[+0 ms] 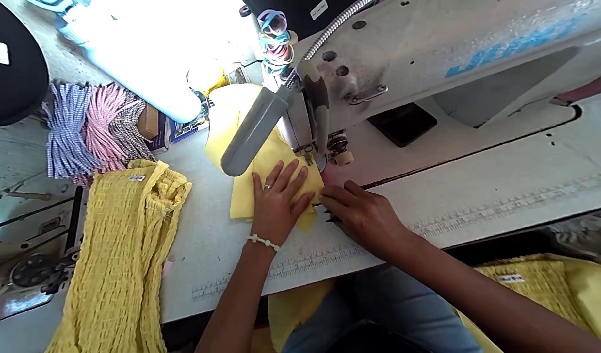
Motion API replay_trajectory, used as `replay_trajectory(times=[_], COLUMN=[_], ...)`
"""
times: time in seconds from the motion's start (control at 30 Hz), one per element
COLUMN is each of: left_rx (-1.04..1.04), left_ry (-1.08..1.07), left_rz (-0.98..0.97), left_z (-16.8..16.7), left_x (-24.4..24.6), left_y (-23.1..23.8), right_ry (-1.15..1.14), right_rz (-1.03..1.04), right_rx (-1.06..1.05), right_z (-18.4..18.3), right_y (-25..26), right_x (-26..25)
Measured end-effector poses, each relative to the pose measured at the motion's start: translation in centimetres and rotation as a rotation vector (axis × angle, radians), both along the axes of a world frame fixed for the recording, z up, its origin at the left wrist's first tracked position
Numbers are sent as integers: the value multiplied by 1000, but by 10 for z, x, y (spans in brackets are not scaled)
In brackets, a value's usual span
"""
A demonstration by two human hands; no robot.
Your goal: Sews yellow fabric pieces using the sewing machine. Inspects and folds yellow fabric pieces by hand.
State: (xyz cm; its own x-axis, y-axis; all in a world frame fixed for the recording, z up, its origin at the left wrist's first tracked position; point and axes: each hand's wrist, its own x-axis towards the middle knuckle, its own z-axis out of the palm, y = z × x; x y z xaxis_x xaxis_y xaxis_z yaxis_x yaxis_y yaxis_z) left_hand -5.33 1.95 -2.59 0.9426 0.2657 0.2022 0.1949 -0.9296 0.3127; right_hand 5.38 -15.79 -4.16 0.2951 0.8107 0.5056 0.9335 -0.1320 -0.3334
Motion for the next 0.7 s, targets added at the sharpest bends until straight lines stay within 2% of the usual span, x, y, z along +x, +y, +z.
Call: replay_trajectory(times=[0.33,0.57,0.7], left_rx=[-33,-59,-31], left_ry=[57,81,93], left_rz=[34,91,112], left_z=[11,16,20], left_x=[31,46,53], left_y=[27,35,37], right_ry=[-19,-34,47], right_rz=[-16,-104,-114], right_rx=[-56,-35,-2], right_z=[3,-2,-2], right_y=[24,31,29], right_x=[24,25,26])
